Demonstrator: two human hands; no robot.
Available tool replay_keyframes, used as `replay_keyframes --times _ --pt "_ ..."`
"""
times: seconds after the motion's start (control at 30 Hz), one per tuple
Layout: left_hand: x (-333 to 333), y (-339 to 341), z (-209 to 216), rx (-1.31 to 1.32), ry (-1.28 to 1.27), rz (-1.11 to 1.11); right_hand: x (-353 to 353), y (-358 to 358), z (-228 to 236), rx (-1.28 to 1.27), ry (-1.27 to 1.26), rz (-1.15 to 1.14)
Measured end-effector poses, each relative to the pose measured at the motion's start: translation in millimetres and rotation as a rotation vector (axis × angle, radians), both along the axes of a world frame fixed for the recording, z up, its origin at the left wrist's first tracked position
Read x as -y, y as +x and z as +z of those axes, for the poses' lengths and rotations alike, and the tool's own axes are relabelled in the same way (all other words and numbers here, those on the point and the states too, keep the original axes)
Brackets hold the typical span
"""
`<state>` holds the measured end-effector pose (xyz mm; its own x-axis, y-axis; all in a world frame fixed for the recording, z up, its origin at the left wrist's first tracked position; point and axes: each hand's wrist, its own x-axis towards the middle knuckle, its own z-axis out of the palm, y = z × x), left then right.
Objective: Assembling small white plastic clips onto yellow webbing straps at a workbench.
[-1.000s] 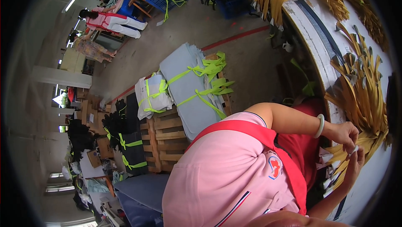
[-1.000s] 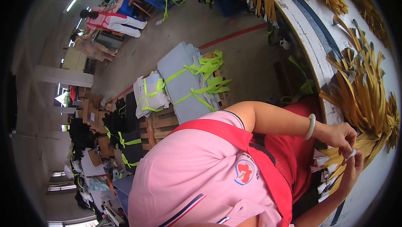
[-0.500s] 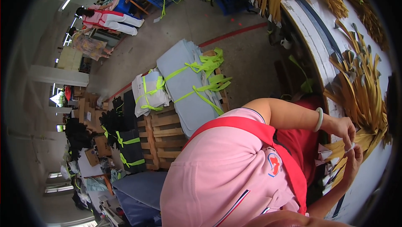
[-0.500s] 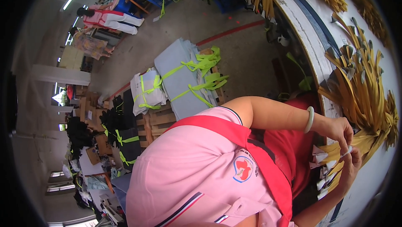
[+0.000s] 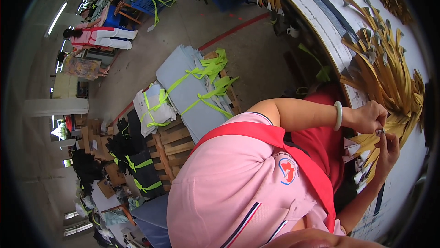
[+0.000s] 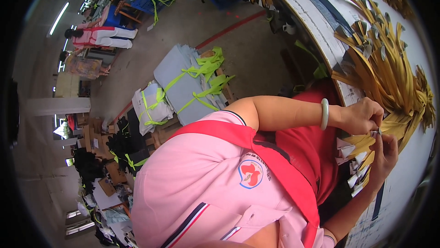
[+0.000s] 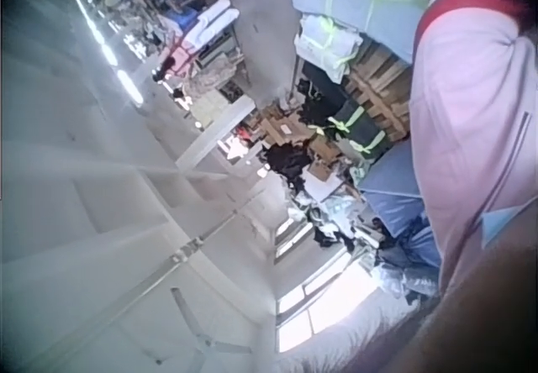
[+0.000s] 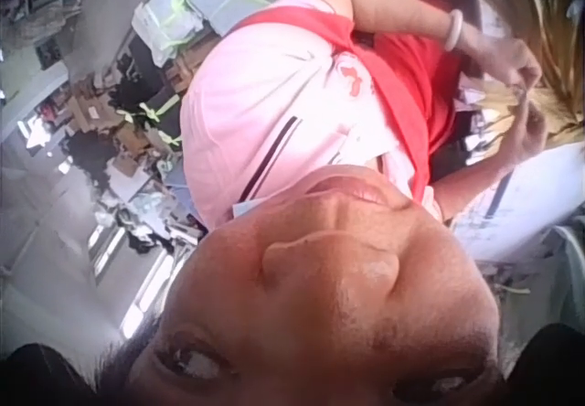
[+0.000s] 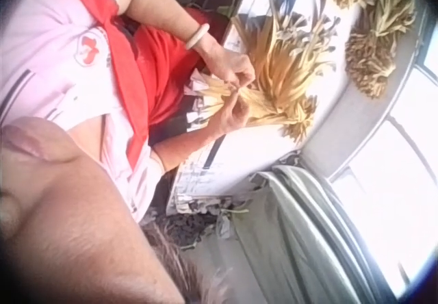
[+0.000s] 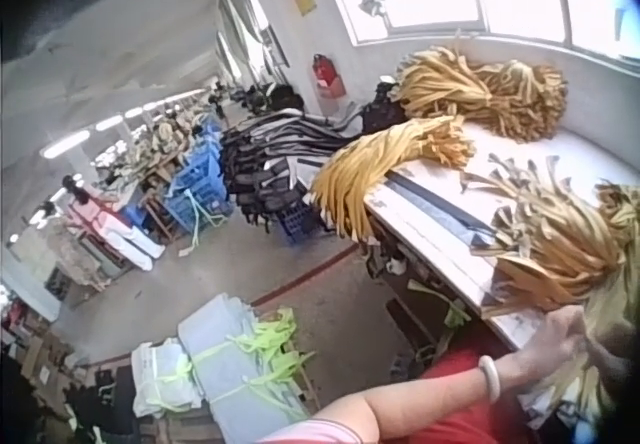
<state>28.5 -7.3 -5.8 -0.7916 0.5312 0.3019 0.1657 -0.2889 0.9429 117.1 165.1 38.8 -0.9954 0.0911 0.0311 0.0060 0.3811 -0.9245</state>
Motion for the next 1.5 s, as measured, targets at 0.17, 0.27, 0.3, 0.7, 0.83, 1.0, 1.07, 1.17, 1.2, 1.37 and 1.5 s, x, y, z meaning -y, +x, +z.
replay_keyframes --times 0.17,0.27,0.3,0.7,0.83,1.0,1.07,1.17,1.2,1.37,1.5 --pt "-10 12 -6 -0.393 -0.001 0.311 1 -10 -22 -0.094 0.127 -0.112" --pt "-5 14 -3 -0.32 0.042 0.199 20 -8 -13 -0.261 0.5 -0.24" --pt "1 14 1 -0.117 0.081 -0.041 21 -10 -14 -0.313 0.525 -0.283" --pt "41 -26 -9 -0.141 -0.217 -0.122 27 -5 -26 -0.16 0.007 -0.179" --pt "66 -39 -29 -0.21 -0.307 0.082 22 8 -36 0.006 0.036 -0.166" --pt "97 -44 -41 -0.137 -0.4 0.119 31 7 -47 0.023 0.154 -0.058" --pt "99 -36 -44 -0.175 -0.457 0.092 38 6 -51 0.012 0.21 0.002" --pt "93 -15 -44 -0.254 -0.434 0.018 52 7 -61 0.003 0.22 0.054" --pt "90 -9 -45 -0.264 -0.476 0.007 57 7 -64 -0.006 0.23 0.057" --pt "69 -10 -57 0.037 -0.547 -0.099 69 8 -71 -0.037 0.288 0.092" --pt "65 -7 -57 0.638 -0.158 -0.181 73 15 -64 0.079 0.01 -0.089"
